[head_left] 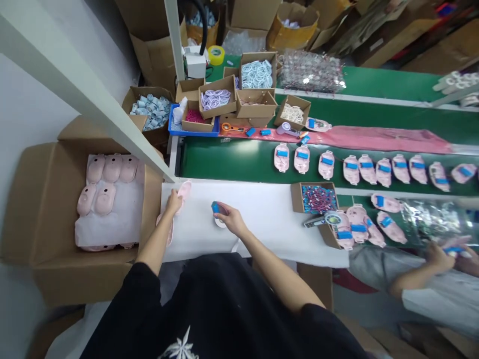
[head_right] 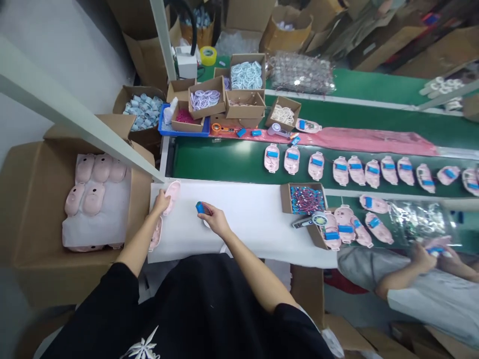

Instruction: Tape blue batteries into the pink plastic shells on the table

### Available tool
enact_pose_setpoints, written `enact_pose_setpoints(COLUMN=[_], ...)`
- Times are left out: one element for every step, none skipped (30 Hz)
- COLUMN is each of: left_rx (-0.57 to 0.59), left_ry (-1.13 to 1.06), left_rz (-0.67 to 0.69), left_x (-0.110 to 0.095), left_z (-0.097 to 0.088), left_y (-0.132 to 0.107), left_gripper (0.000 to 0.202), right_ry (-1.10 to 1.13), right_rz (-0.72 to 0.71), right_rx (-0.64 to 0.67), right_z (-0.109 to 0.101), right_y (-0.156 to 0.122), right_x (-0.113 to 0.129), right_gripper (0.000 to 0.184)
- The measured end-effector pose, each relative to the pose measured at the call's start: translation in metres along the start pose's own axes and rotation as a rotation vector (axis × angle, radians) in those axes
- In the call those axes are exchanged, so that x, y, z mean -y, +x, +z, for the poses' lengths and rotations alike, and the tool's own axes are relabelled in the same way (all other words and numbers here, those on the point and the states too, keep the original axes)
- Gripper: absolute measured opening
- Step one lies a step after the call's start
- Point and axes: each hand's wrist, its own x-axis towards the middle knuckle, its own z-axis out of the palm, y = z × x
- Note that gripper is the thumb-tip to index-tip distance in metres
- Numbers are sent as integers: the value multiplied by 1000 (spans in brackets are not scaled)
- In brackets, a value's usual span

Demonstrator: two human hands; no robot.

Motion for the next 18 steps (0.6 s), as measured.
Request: enact_pose_setpoints(left_rx=[37, 70, 97, 118, 135, 148, 158, 165, 168, 168, 166, 164, 164, 163, 161, 161, 160, 161], left_ry=[-44, -89, -133, -174, -213, -248, -279, -305, -328, -347, -362, -372, -377, -389, -410, -437, -467, -499], left_rz=[42, 89, 138, 186, 229, 265, 291, 309, 320, 326, 328, 330, 334, 331, 320, 303, 283, 263], left_x=[-4, -9, -15, -21, -27, -34, -41, -48, -55, -62, -68, -74, -80, -86, -93, -99, -107, -115], left_z=[4, 8, 13, 18, 23, 28, 33, 38, 42, 46, 50, 54, 59, 64, 71, 78, 87, 96], left_y=[-9, -20, -33, -46, -60, -72, -83, -93, -102, -109, -115, -119, -123, -126, -127, -128, -129, -129], left_gripper=[43, 44, 46, 48, 50, 50, 49, 48, 46, 45, 43, 41, 41, 41, 41, 42, 43, 44], right_ry=[-88, -192, -307, -425, -538, -638, -722, -789, -841, -879, -903, -915, -914, -903, -883, -861, -840, -825], right_rz=[-44, -97, -150, -201, -246, -286, -318, -340, -353, -358, -356, -352, -349, -347, -347, -350, -353, -360], right_rx=[-17, -32, -40, -37, -26, -10, 8, 24, 35, 41, 42, 40, 32, 19, 4, -9, -16, -11], right_z=[0, 0, 0, 0, 0, 0, -1, -1, -3, -5, -7, -11, -16, -22, -29, -38, -49, -62], right_y=[-1, 0, 0, 1, 2, 2, 1, 0, -1, -3, -6, -8, -10, -11, -11, -9, -7, -4], right_x=[8, 16, 25, 34, 42, 48, 54, 57, 58, 57, 54, 49, 43, 37, 31, 25, 21, 18], right_gripper=[57, 56, 55, 54, 51, 47, 44, 42, 41, 41, 41, 42, 43, 44, 45, 46, 47, 46])
